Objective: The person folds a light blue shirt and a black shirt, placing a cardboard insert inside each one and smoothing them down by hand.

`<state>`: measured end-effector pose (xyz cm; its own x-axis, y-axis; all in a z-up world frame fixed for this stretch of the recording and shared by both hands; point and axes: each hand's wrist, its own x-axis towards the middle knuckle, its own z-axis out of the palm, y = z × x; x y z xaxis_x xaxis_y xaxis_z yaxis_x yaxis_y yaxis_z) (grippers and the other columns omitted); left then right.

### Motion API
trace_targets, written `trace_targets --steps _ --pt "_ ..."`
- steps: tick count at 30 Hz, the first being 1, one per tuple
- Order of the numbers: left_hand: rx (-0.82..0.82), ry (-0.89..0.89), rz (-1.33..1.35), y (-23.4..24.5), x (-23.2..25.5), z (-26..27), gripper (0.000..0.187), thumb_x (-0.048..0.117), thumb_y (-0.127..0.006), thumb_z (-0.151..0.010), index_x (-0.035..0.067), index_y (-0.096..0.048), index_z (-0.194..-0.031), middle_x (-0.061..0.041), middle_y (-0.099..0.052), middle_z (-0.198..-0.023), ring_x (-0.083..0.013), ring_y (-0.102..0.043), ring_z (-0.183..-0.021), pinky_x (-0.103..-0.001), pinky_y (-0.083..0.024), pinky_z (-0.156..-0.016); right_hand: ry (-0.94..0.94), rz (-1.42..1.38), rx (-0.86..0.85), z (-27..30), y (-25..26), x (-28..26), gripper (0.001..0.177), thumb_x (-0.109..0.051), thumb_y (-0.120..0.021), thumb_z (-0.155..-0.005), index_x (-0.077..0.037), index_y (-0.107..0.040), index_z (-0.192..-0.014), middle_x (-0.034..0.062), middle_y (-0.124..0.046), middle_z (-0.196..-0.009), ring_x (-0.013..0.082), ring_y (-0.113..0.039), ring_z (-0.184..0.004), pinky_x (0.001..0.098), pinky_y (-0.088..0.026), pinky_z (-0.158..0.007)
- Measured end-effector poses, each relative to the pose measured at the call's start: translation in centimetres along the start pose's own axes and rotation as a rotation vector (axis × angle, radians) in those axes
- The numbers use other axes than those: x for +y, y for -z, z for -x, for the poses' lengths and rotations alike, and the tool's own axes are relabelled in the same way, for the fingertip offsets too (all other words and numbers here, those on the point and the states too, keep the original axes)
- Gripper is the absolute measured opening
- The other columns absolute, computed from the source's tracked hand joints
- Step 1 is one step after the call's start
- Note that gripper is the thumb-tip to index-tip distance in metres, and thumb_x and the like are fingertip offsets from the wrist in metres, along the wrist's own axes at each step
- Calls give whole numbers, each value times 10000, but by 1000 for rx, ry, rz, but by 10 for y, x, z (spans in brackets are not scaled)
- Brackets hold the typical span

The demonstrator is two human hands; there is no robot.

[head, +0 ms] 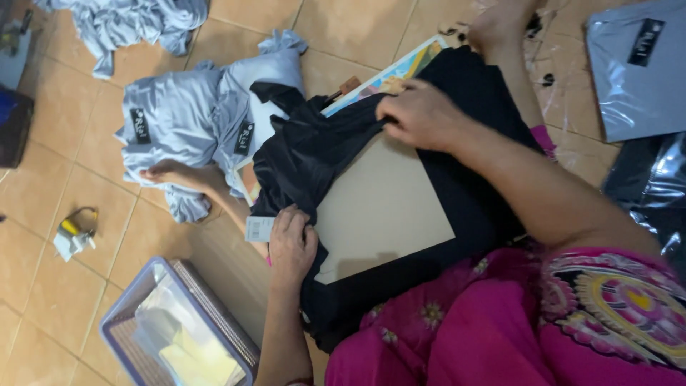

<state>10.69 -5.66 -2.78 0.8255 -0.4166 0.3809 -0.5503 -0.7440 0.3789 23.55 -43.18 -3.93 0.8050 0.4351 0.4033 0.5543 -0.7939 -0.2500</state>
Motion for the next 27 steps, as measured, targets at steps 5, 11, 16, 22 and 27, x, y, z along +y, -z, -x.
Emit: trace_targets --steps 5,11,16,22,27 --pt "-61 22 44 16 21 -13 86 -32 -550 -881 -29 -622 -927 -190 -616 -954 -400 -651 -1098 -507 -515 -1009 44 40 -361 9 64 18 407 -401 -742 -895 -210 -697 -1251 57 -770 -1053 270 -715 -1003 502 -401 -1129" --pt "-86 43 43 18 22 -15 94 -12 -536 -880 -27 -623 -915 -185 -606 -951 -400 -637 -1114 -506 -507 -1003 -188 303 -535 45 111 54 435 -331 -734 -881 -293 -690 -1312 -12 -750 -1257 268 -639 -1264 499 -355 -1227" --pt "-56 47 38 13 18 -11 109 -21 -552 -872 -28 -646 -925 -176 -609 -955 -394 -644 -1117 -498 -515 -991 -194 573 -250 122 120 67 432 -348 -813 -850 -360 -729 -1274 -99 -770 -1157 147 -720 -1153 371 -428 -1184" --pt "-98 74 45 17 21 -13 94 -7 -550 -891 -28 -638 -916 -196 -637 -978 -392 -641 -1134 -500 -500 -1030 -434 515 -299 178 110 71 178 -356 -714 -1008 -226 -748 -1124 37 -719 -1059 267 -668 -1077 434 -481 -1011" --pt "-28 35 70 11 13 -11 83 -21 -560 -841 11 -624 -882 -176 -630 -919 -410 -652 -1094 -497 -504 -977 -404 515 -361 197 95 105 296 -153 -635 -871 -284 -816 -1064 49 -793 -1109 288 -744 -1030 431 -575 -865"
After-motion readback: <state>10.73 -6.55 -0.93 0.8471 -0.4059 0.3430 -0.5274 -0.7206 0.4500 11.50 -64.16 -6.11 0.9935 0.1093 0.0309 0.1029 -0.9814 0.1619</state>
